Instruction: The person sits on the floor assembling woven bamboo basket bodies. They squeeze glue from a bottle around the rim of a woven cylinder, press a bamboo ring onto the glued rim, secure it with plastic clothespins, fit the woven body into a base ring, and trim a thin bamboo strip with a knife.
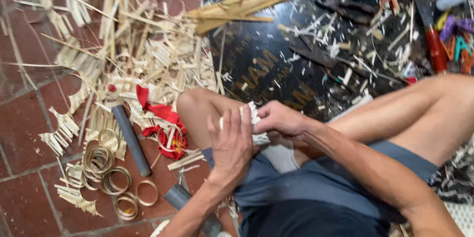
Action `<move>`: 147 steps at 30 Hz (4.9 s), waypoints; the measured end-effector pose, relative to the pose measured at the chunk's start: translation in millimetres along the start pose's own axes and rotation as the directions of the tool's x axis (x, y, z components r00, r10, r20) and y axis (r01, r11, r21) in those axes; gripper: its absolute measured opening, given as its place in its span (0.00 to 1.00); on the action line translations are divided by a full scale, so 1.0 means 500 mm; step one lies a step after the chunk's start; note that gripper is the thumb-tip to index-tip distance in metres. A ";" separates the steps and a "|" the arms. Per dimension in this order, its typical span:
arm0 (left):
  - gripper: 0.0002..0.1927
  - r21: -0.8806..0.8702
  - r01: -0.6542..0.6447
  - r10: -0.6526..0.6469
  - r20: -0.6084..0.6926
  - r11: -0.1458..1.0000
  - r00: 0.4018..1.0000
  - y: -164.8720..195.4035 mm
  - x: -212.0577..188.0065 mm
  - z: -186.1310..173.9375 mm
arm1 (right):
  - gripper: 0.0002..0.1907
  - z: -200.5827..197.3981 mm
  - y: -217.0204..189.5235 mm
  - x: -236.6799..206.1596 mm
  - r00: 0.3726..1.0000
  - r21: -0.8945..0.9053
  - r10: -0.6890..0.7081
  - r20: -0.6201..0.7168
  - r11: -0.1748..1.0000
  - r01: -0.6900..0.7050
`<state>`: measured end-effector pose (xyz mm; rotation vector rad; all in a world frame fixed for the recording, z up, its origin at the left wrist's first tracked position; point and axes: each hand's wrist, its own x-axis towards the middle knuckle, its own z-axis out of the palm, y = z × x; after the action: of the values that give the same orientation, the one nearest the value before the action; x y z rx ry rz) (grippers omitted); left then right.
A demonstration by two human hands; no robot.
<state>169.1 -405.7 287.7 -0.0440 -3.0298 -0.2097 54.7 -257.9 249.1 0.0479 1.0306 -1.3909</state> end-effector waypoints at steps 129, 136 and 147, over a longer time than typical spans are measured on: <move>0.25 -0.975 0.044 -0.287 -0.020 0.216 0.958 -0.160 0.349 0.455 | 0.06 -0.338 -0.081 0.278 0.122 -0.836 -0.982 -0.145 0.187 0.515; 0.26 -0.954 0.248 -0.251 0.285 -0.169 0.925 -0.135 0.299 0.439 | 0.07 -0.310 -0.061 0.255 0.000 -0.886 -0.996 -0.090 0.080 0.457; 0.26 -0.975 0.131 -0.121 0.110 0.180 0.987 -0.113 0.285 0.447 | 0.07 -0.337 -0.057 0.232 0.003 -0.860 -0.998 -0.058 0.051 0.507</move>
<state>2.9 -427.8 75.1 0.1151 -2.2405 -2.1381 -81.7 -256.8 93.6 -0.8568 2.5227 -2.0962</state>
